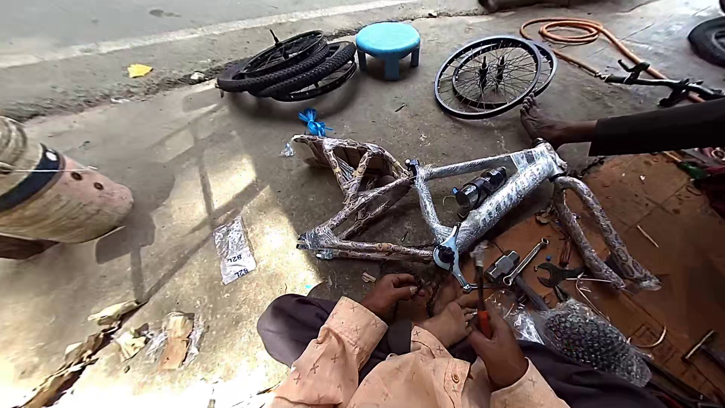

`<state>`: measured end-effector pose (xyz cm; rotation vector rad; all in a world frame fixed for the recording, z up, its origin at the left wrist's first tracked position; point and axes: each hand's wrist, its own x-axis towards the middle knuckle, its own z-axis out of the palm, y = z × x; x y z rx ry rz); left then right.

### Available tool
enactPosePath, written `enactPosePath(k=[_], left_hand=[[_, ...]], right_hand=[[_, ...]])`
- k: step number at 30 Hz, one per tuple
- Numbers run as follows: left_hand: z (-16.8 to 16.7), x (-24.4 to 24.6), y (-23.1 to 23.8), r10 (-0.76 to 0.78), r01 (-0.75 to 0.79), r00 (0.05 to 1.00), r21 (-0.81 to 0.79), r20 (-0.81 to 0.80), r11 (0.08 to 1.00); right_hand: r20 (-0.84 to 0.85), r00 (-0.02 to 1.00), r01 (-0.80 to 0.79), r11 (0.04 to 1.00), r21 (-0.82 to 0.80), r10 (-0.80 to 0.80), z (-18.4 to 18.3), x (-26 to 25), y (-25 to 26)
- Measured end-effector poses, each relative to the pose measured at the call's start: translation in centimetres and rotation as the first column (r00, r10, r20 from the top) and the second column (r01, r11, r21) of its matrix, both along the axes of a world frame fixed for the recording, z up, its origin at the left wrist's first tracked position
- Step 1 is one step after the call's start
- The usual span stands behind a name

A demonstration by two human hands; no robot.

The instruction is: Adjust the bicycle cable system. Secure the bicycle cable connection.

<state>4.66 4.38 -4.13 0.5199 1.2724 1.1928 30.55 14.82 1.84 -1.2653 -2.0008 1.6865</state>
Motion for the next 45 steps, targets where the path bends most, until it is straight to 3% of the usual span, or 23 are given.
enactPosePath(k=[2,3,7,8,10,11,14,16,17,19,20,23,25,26,28,29,32,34,36,38,39,42,45], left_hand=[[0.0,0.3,0.3,0.034,-0.034,0.999,0.031,0.022,0.999],[0.1,0.2,0.2,0.053,-0.054,0.998,0.045,0.025,0.998],[-0.1,0.2,-0.8,0.078,-0.079,0.997,0.043,0.018,0.996],[-0.3,0.3,-0.9,0.084,-0.084,0.996,0.049,0.008,0.995],[-0.8,0.4,-1.0,0.1,-0.099,0.995,0.075,-0.018,0.992],[-0.7,0.4,-1.0,0.096,-0.094,0.995,0.081,-0.02,0.992],[0.4,0.4,-0.7,0.081,-0.08,0.997,0.064,-0.017,0.995],[0.8,0.7,-1.0,0.081,-0.08,0.997,0.048,-0.012,0.996],[0.9,0.7,-1.0,0.087,-0.086,0.996,0.042,-0.017,0.995],[0.9,0.6,-0.7,0.076,-0.075,0.995,0.021,-0.057,0.997],[0.8,0.5,-0.5,0.046,-0.046,0.995,0.004,-0.091,0.999],[0.7,0.2,-0.1,0.036,-0.034,0.995,0.016,-0.092,0.999],[0.2,0.6,-0.6,0.043,-0.041,0.997,0.048,-0.058,0.998],[0.0,0.7,-0.7,0.047,-0.044,0.998,0.06,-0.052,0.997],[0.2,0.8,-0.3,0.038,-0.034,0.995,0.044,-0.094,0.998],[0.5,0.8,-0.2,0.011,-0.009,0.992,0.018,-0.123,1.0],[0.9,0.5,0.1,-0.017,0.022,0.992,0.035,-0.129,0.999],[0.9,0.7,-0.4,-0.027,0.03,0.993,0.027,-0.113,0.999],[0.9,0.7,-0.3,-0.04,0.044,0.992,0.036,-0.119,0.998],[0.3,0.8,-0.3,-0.04,0.049,0.993,0.074,-0.113,0.996],[0.0,0.9,-0.3,-0.036,0.046,0.993,0.087,-0.115,0.995],[0.4,0.8,-0.4,-0.033,0.041,0.989,0.054,-0.145,0.998],[0.1,0.9,-0.7,-0.033,0.045,0.986,0.074,-0.164,0.996]], right_hand=[[0.247,0.946,-0.251,0.955,0.159,0.208,0.3,-0.5,-0.8],[0.278,0.935,-0.289,0.926,0.242,0.219,0.4,-0.7,-1.3],[0.192,0.977,-0.18,0.845,0.503,0.094,-0.8,-1.1,-2.4],[0.275,0.95,-0.268,0.836,0.479,0.148,-0.7,-0.9,-2.3],[0.529,0.782,-0.527,0.803,0.279,0.329,0.4,-0.6,-1.8],[0.556,0.751,-0.556,0.795,0.242,0.356,0.5,-0.3,-1.9],[0.256,0.959,-0.24,0.838,0.491,0.125,-1.0,0.2,-2.5],[0.166,0.985,-0.13,0.793,0.594,0.037,-1.3,-0.3,-2.8],[0.23,0.971,-0.196,0.785,0.588,0.069,-1.2,-0.5,-2.8],[0.512,0.834,-0.438,0.811,0.388,0.205,0.0,-0.9,-2.4],[0.568,0.791,-0.468,0.822,0.325,0.226,0.3,-1.0,-2.3],[0.311,0.948,-0.229,0.813,0.536,0.062,-1.0,-0.6,-2.7],[0.212,0.977,-0.14,0.78,0.61,0.01,-1.8,-0.5,-3.3],[0.289,0.956,-0.216,0.797,0.564,0.054,-1.4,-0.3,-3.3],[0.573,0.783,-0.45,0.857,0.252,0.243,0.3,-0.5,-2.5],[0.598,0.757,-0.464,0.862,0.204,0.265,0.3,-0.3,-2.4],[0.238,0.971,-0.156,0.856,0.492,0.04,-1.6,0.6,-2.7],[0.106,0.994,-0.023,0.847,0.531,-0.039,-1.9,0.4,-3.1],[0.19,0.977,-0.162,0.918,0.363,0.097,-1.3,0.5,-2.5],[0.254,0.916,-0.324,0.946,0.008,0.311,-0.5,0.6,-1.3],[0.192,0.917,-0.332,0.936,-0.118,0.349,-0.4,0.7,-0.9],[-0.134,0.974,-0.219,0.908,-0.356,0.183,1.0,0.6,-0.1],[-0.188,0.979,-0.158,0.876,-0.456,0.079,3.2,0.5,2.1]])
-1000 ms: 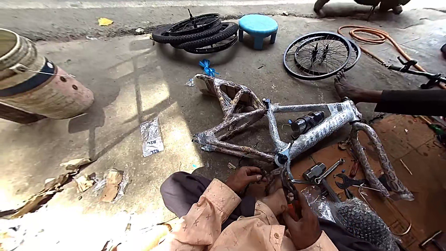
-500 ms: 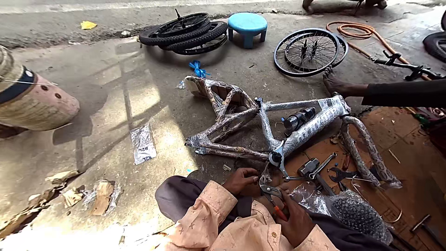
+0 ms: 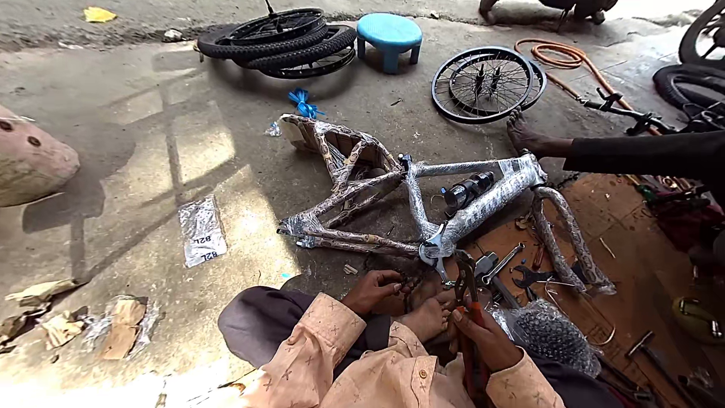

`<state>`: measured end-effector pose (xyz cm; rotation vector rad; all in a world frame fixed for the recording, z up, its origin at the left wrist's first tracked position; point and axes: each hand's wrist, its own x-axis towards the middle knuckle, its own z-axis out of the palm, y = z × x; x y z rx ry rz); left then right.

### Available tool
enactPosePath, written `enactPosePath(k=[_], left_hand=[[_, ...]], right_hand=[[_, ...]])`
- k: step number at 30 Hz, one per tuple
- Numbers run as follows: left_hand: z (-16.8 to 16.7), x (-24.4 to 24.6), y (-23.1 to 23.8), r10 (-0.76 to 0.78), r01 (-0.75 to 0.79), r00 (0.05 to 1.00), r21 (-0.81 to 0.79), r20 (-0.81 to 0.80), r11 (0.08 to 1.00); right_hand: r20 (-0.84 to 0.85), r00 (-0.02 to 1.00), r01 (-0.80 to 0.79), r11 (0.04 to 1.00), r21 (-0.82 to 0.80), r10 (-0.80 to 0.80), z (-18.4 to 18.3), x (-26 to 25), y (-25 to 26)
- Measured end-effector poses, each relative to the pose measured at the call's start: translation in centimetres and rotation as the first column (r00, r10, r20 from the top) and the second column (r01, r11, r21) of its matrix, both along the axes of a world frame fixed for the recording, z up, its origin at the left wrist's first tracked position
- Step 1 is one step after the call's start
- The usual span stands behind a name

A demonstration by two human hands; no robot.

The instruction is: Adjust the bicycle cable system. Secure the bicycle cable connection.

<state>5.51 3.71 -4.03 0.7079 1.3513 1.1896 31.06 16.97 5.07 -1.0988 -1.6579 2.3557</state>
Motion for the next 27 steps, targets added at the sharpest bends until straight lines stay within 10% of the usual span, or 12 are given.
enactPosePath(k=[4,7,11,17,27], left_hand=[[4.5,1.4,1.6,0.063,-0.08,0.996,-0.301,-0.066,0.95],[0.1,-0.1,0.4,-0.023,0.024,0.999,0.02,-0.045,1.0],[0.1,-0.1,0.4,-0.009,0.009,0.998,-0.004,-0.057,1.0],[1.2,0.9,1.6,0.112,-0.111,0.994,-0.033,0.019,0.993],[2.9,4.9,7.6,0.21,-0.216,0.974,0.07,0.08,0.974]], right_hand=[[0.075,0.997,-0.033,0.998,-0.049,0.037,1.4,0.8,2.2],[0.217,0.976,-0.046,0.995,0.086,0.026,1.3,1.5,2.6],[0.377,0.926,-0.021,0.993,0.112,-0.023,1.2,2.1,3.0],[0.032,0.997,0.08,0.963,-0.255,-0.075,1.6,3.1,3.2],[0.019,0.994,0.111,0.937,-0.333,-0.111,3.4,-1.8,1.6]])
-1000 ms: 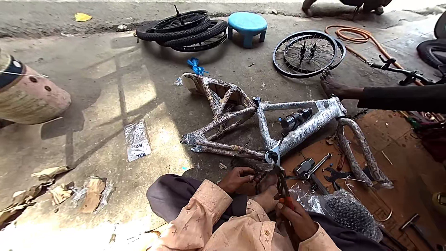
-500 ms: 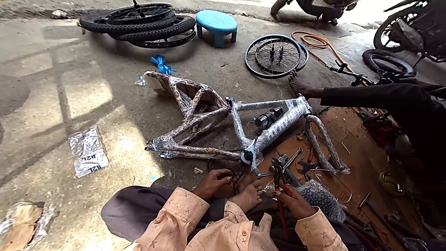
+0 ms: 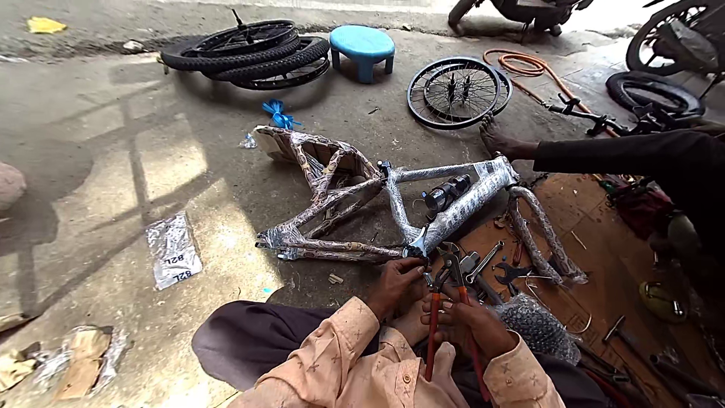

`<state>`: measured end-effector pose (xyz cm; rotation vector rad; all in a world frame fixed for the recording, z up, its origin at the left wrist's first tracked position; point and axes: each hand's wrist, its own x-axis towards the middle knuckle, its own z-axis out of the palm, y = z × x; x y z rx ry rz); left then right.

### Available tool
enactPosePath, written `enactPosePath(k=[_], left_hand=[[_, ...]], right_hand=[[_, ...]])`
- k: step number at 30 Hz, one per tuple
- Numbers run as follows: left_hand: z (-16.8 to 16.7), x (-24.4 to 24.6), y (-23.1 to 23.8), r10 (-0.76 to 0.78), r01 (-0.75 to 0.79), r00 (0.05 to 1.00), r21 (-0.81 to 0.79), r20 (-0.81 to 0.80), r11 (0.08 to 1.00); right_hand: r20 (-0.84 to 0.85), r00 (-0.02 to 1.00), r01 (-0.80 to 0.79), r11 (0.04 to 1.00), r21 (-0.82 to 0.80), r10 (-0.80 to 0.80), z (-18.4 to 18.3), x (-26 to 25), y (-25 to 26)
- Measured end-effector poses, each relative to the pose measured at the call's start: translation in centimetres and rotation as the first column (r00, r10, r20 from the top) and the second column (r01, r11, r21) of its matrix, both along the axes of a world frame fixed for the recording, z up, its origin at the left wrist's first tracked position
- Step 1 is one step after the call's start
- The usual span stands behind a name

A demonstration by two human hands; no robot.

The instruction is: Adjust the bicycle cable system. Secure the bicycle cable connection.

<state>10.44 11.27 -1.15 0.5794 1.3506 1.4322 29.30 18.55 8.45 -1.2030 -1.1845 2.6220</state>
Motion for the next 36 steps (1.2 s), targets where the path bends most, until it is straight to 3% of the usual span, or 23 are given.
enactPosePath(k=[4,12,22,29,36], left_hand=[[1.0,1.5,2.6,-0.039,0.038,0.998,-0.031,-0.042,0.999],[0.6,2.7,3.3,-0.074,0.015,0.945,-0.183,-0.318,0.983],[0.7,2.8,3.8,-0.089,0.004,0.925,-0.223,-0.37,0.975],[1.3,2.9,4.0,-0.193,0.056,0.875,-0.302,-0.444,0.952],[1.5,2.9,4.3,-0.231,0.068,0.851,-0.337,-0.472,0.939]], right_hand=[[0.036,0.998,0.053,0.997,0.049,-0.055,0.1,0.6,-0.7],[0.089,0.989,0.121,0.992,-0.029,-0.118,-0.8,2.8,-2.6],[0.091,0.989,0.124,0.988,-0.097,-0.115,-0.8,2.1,-2.6],[0.12,0.989,0.108,0.984,-0.143,-0.091,-1.1,2.4,-1.9],[0.216,0.975,0.07,0.993,-0.1,-0.047,-1.1,2.1,-1.8]])
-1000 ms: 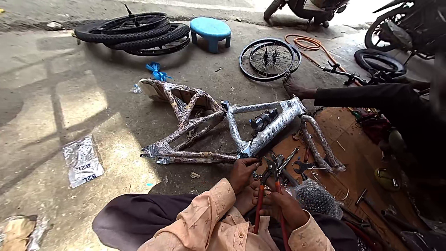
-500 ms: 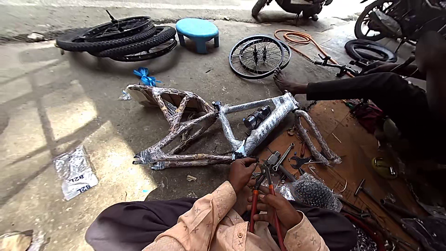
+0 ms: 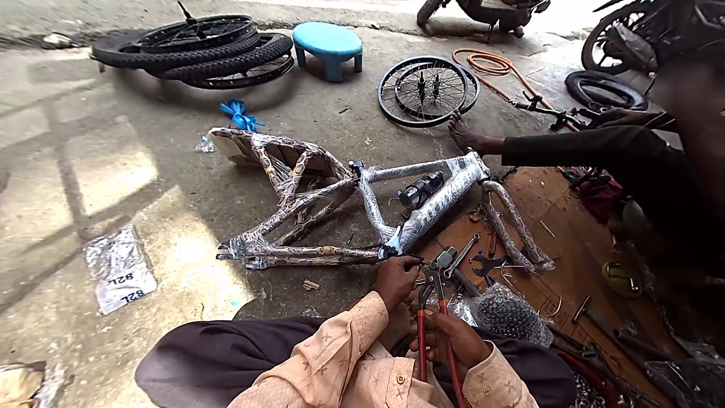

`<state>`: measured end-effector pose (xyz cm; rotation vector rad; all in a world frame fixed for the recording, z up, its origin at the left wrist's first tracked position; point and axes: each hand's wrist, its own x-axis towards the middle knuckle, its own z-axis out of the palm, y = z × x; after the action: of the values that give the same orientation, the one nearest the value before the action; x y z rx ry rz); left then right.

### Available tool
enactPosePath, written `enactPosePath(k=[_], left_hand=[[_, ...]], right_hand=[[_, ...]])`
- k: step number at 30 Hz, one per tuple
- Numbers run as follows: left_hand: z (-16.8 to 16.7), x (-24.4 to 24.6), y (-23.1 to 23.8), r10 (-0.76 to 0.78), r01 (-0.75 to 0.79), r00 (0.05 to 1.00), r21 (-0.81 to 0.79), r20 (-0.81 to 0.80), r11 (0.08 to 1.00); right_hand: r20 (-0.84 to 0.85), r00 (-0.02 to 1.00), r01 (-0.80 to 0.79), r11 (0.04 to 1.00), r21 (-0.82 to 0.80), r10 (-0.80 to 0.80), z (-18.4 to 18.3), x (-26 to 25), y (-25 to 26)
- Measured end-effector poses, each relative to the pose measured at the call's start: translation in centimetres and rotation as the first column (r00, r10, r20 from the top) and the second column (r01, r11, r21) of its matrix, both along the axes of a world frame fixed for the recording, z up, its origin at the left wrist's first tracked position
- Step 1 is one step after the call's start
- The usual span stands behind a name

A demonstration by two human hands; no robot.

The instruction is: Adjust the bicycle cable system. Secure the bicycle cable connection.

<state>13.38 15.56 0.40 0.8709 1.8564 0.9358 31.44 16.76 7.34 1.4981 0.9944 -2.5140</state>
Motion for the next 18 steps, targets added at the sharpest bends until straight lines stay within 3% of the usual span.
enactPosePath(k=[5,9,18], left_hand=[[-0.2,0.0,0.2,0.002,-0.002,1.0,-0.01,-0.002,1.0],[-0.5,-0.2,0.1,0.005,-0.005,1.0,0.012,0.016,1.0],[-0.9,-0.7,-0.2,0.022,-0.035,0.986,0.079,0.166,0.996]], right_hand=[[0.032,0.999,0.0,1.0,0.03,-0.001,-0.6,0.4,-0.1],[-0.052,0.998,0.023,1.0,-0.02,-0.024,-1.0,0.8,0.1],[-0.05,0.996,-0.073,0.997,0.02,0.074,-2.4,1.6,0.6]])
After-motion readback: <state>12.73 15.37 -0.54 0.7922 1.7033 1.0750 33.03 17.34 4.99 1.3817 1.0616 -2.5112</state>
